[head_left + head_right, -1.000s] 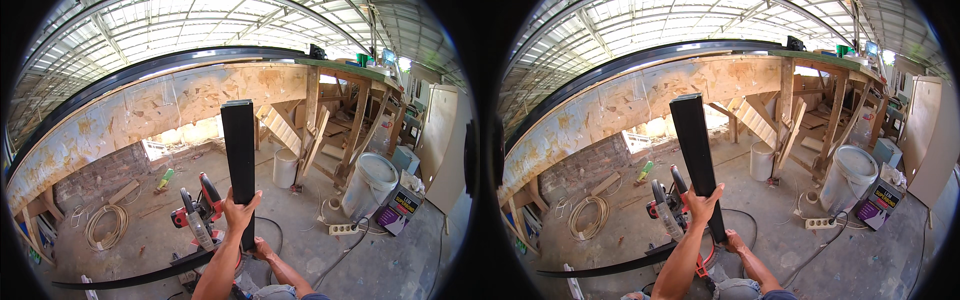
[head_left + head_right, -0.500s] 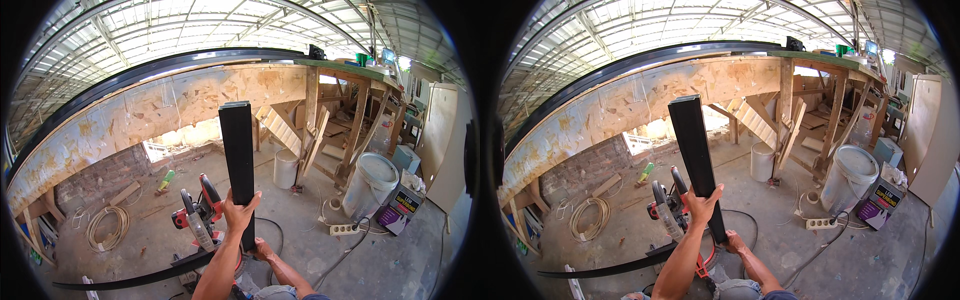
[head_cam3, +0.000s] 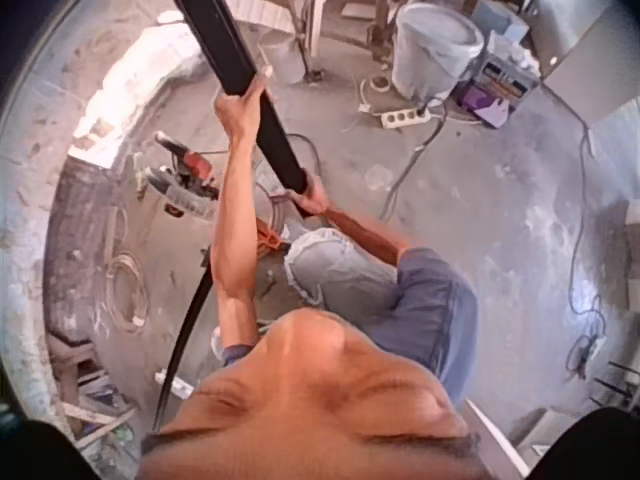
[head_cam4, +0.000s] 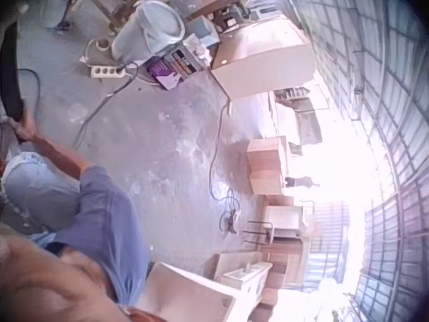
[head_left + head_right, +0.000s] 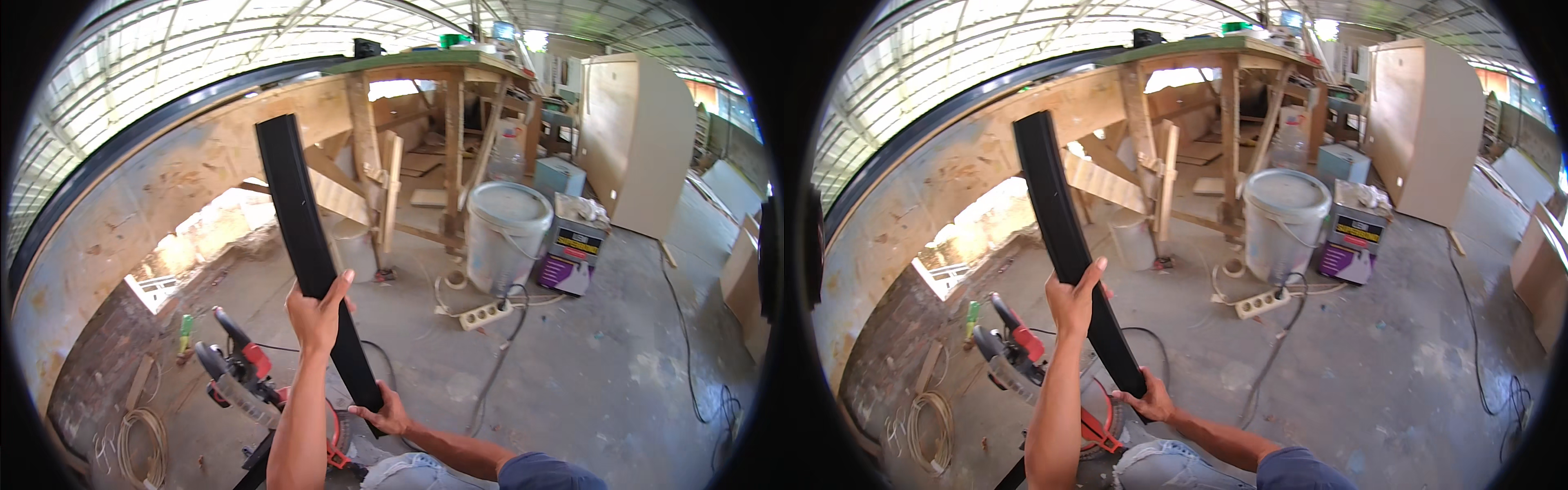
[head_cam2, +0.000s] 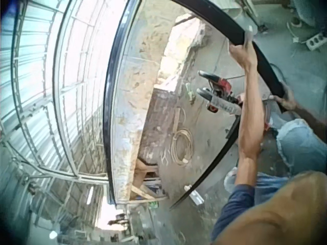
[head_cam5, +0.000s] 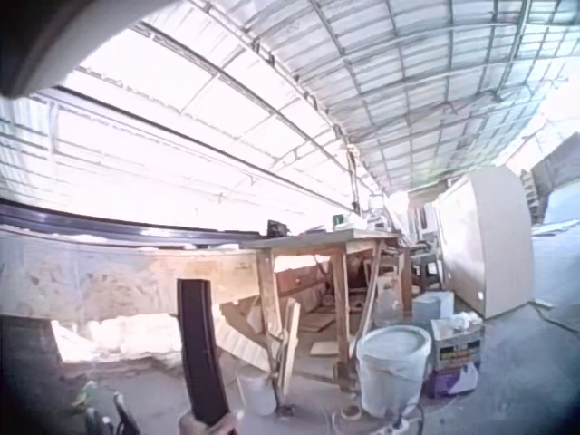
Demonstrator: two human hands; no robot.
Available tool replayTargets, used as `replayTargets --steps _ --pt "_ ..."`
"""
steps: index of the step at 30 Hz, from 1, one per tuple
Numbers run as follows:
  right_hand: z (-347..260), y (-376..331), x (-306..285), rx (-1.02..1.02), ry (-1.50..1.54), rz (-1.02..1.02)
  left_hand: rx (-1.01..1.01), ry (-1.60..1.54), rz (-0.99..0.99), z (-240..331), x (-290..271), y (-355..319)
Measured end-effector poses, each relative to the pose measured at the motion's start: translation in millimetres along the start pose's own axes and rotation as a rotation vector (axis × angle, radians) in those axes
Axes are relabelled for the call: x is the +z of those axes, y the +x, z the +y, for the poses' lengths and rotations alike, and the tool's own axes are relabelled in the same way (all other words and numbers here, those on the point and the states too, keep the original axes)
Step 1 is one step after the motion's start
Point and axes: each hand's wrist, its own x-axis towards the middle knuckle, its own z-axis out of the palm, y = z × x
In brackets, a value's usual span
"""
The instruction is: The person measures a black metal trim piece with a tape measure, marks it with a pencil, and then uses a miter saw to cut it.
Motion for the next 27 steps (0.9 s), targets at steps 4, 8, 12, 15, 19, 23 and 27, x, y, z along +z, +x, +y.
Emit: replayTargets --steps 4,8,12,15,19,23,27 --pt "14.5 -45.0 -21.1 0.024 0.174 0.293 0.041 0.182 -0.438 -17.7 48.7 -6.6" --pt "24.7 -51.3 -76.1 0.03 0.375 0.459 0.306 0.378 -0.622 -48.7 47.0 -50.8" --pt "0.6 14.3 -180.3 -0.02 0.33 0.647 0.085 0.506 -0.903 -33.2 -19.7 -86.3" --pt "-11.4 83.1 -265.7 -0.011 -0.035 0.727 -0.04 0.587 -0.925 -27.6 -76.5 -104.6" --pt "-44.5 179.1 -338.2 0.255 0.183 0.788 -0.142 0.563 -0.85 -22.4 -159.0 -130.4" --pt "-46.0 240.9 -379.7 0.224 0.361 0.762 -0.25 0.549 -0.717 -15.2 -214.7 -157.4" --pt "-21.6 280.1 -421.3 0.178 0.467 0.735 -0.377 0.423 -0.479 -12.3 -253.2 -168.8"
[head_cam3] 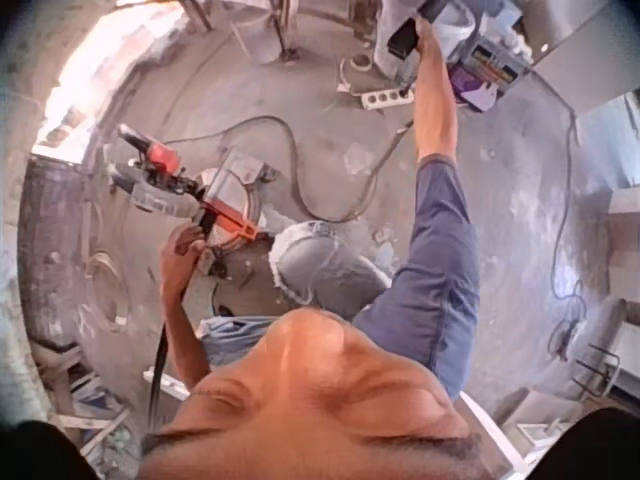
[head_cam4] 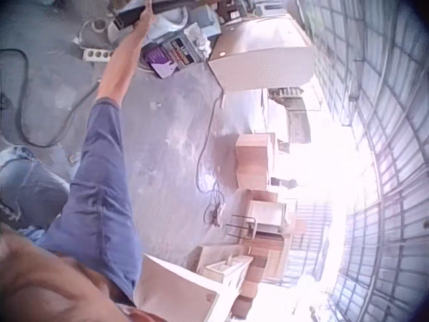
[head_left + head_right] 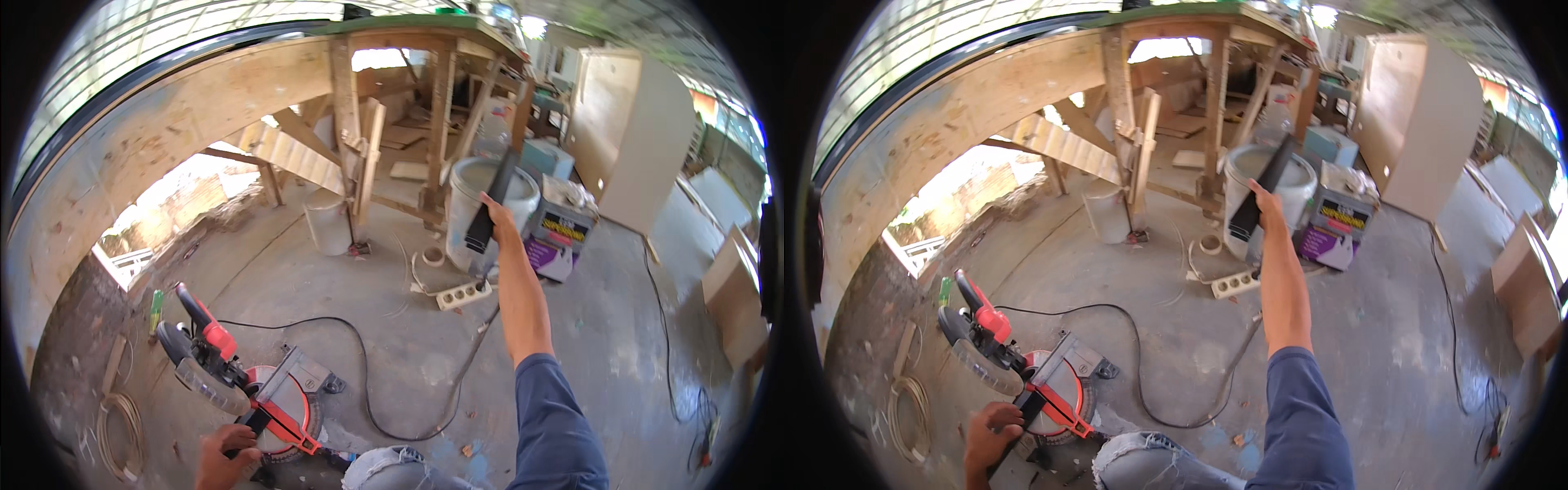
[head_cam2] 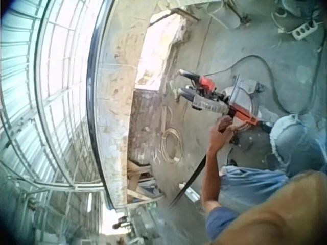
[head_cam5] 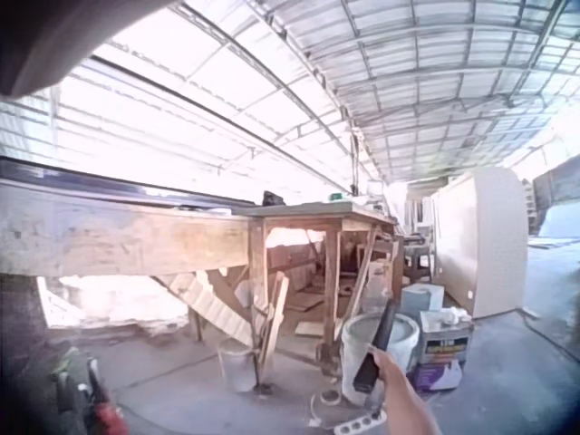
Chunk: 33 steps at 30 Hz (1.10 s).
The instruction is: The person measures a black metal trim piece with a tape measure, marks it with a pencil, and then uses a miter saw to cut it.
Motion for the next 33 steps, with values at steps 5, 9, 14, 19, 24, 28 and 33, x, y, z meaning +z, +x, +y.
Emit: replayTargets --steps 5,9,14,19,24,28,33 --pt "7.1 16.8 -25.1 -0.017 -0.068 0.049 0.004 -0.097 0.136 9.7 -11.3 -10.8" --pt "9.6 7.7 -52.3 -0.09 0.032 -0.079 -0.025 -0.184 0.125 5.0 -7.2 -13.0" --pt "78.6 -61.0 -58.1 0.112 0.153 0.0 -0.05 -0.074 0.105 -2.8 -32.2 -17.9" --pt "185.9 -211.1 -99.9 0.205 -0.108 -0.078 -0.103 0.061 0.094 1.5 -67.1 -27.8" --pt "291.5 -350.4 -67.6 0.298 -0.515 -0.412 -0.29 -0.061 0.33 -84.4 -84.2 -83.6" --pt "320.3 -441.2 16.8 -0.058 -0.716 -0.97 -0.383 0.006 0.493 -159.1 -87.3 -154.9" --pt "358.2 -498.2 119.6 -0.077 -0.678 -1.181 -0.863 -0.538 1.189 -303.9 -65.2 -232.0"
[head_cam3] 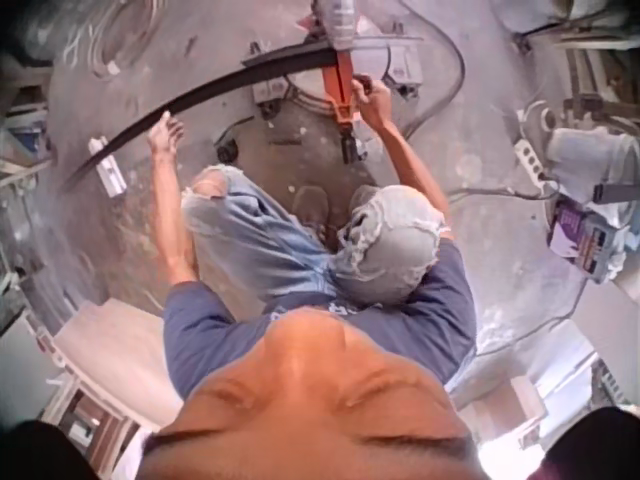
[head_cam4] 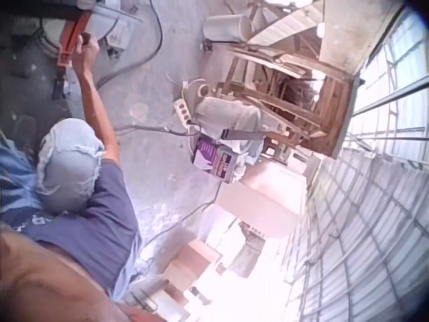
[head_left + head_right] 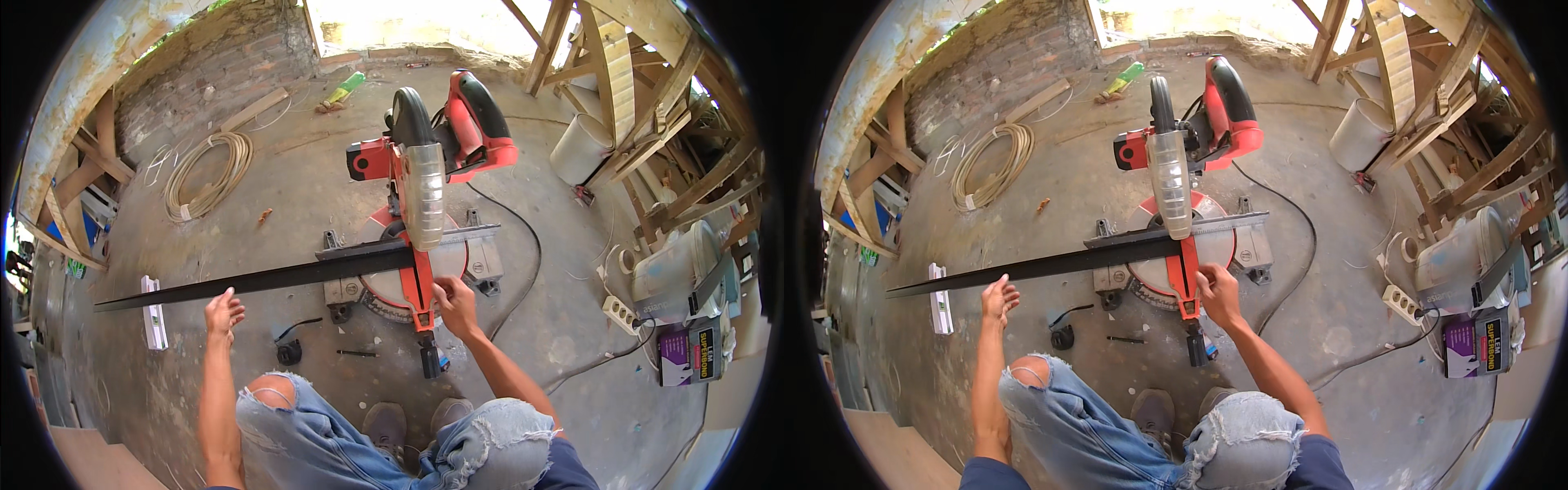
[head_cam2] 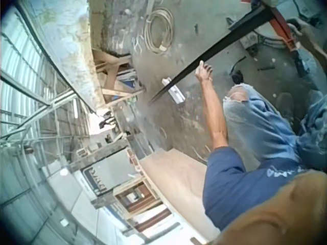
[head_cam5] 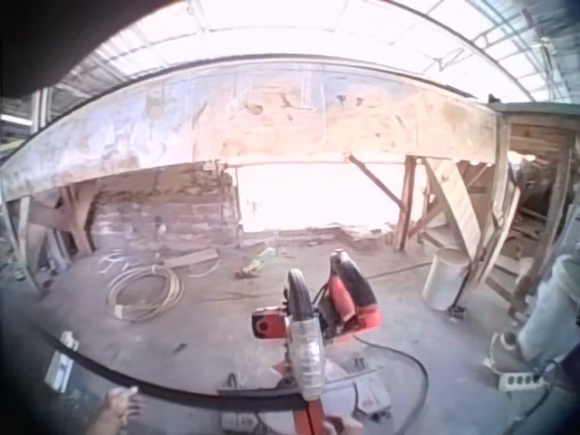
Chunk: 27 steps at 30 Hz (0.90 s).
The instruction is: The person measures a black metal trim piece with a tape measure, marks it with a pencil, and then uses a miter saw to cut it.
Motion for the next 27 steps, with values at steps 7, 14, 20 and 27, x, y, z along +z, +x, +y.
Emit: replayTargets --steps 7,14,20,27 --pt "-9.7 57.9 53.3 -0.057 -0.319 0.109 -0.247 -0.576 0.267 -70.7 -21.7 108.7" --pt "-22.3 54.8 77.0 0.024 -0.379 0.102 -0.131 -0.802 0.311 -50.5 -37.4 131.1" --pt "14.5 62.0 27.2 0.037 -0.268 0.164 -0.028 -0.837 0.178 -37.0 -5.3 85.9" --pt "71.9 47.4 -82.9 0.165 -0.049 0.362 -0.062 -0.807 -0.246 5.4 52.9 -30.7"
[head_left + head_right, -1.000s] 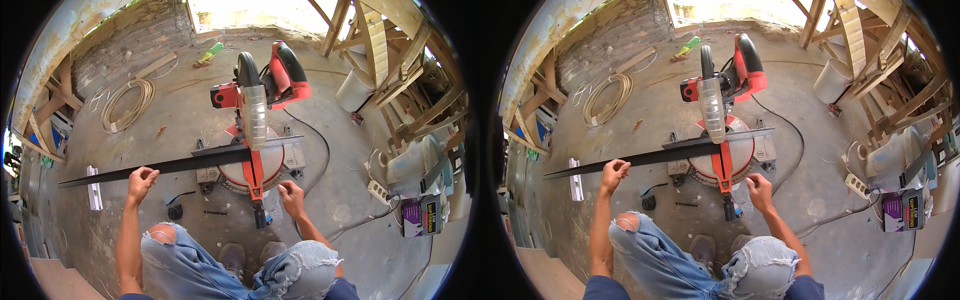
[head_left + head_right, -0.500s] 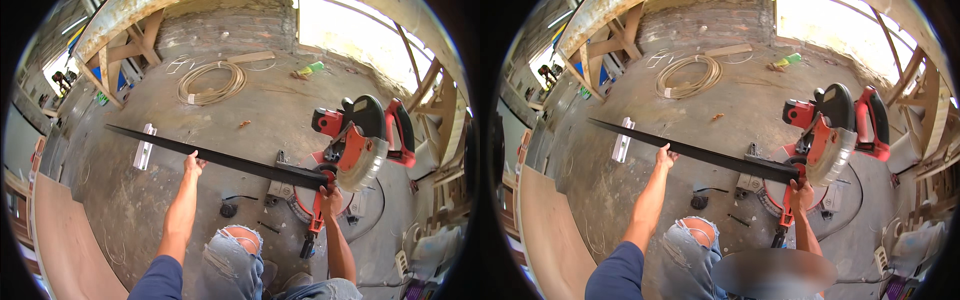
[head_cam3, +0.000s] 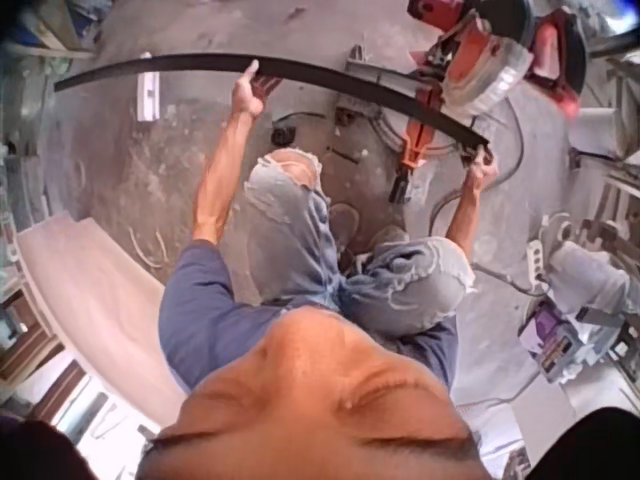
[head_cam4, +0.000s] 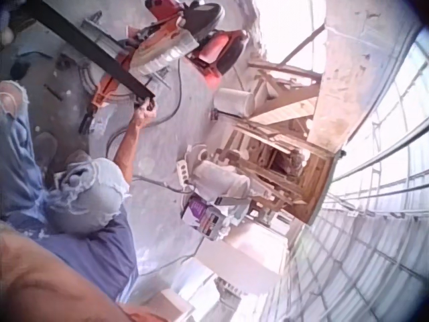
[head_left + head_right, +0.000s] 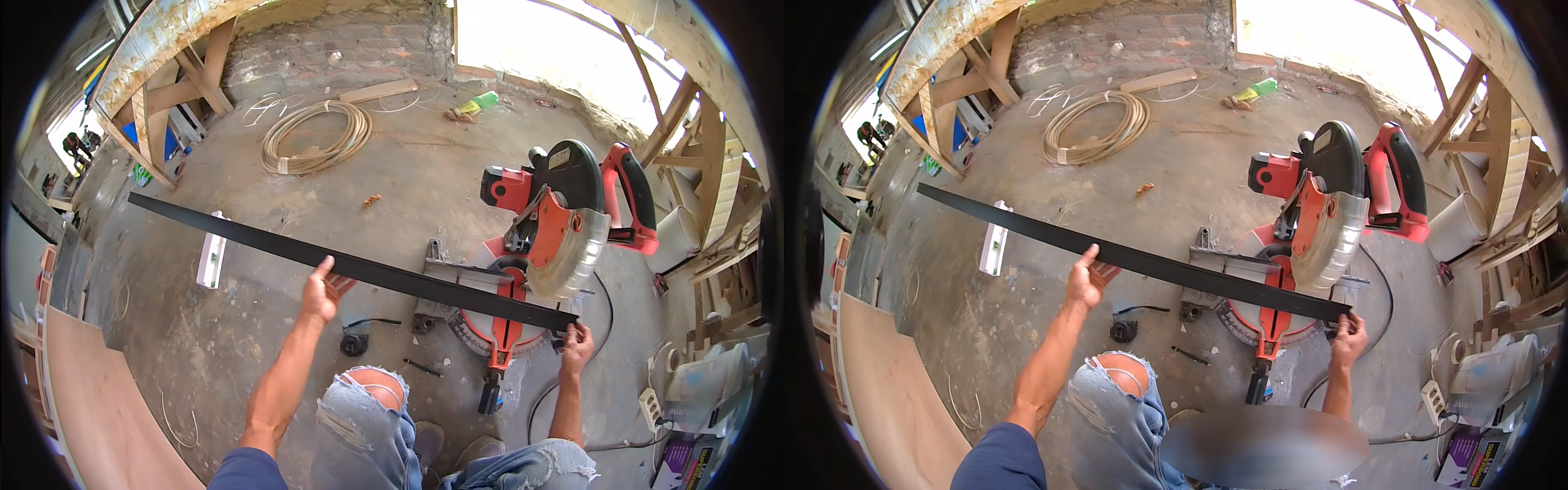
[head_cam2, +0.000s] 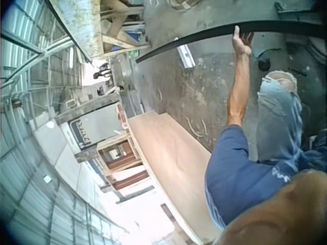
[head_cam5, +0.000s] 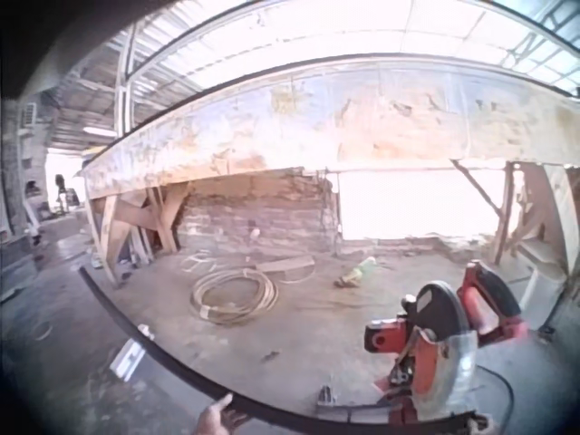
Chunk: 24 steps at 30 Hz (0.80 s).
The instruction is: The person measures a black metal trim piece with a tape measure, marks it with a pencil, and then uses a miter saw to cut it.
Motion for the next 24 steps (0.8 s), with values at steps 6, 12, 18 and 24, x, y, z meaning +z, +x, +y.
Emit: replayTargets --steps 6,12,18,24 --pt "43.2 53.4 -65.0 -0.013 0.094 0.188 -0.057 0.002 -0.2 -59.2 36.9 -27.8" --pt "59.0 94.7 -121.3 0.009 0.12 0.211 -0.253 0.02 -0.336 -106.0 72.9 -27.1" --pt "65.2 112.7 -102.0 0.025 0.231 0.169 -0.383 0.194 -0.207 -96.8 65.8 -1.9" --pt "70.2 136.6 -106.9 0.053 0.368 0.254 -0.461 0.286 -0.131 -115.7 91.0 1.1"
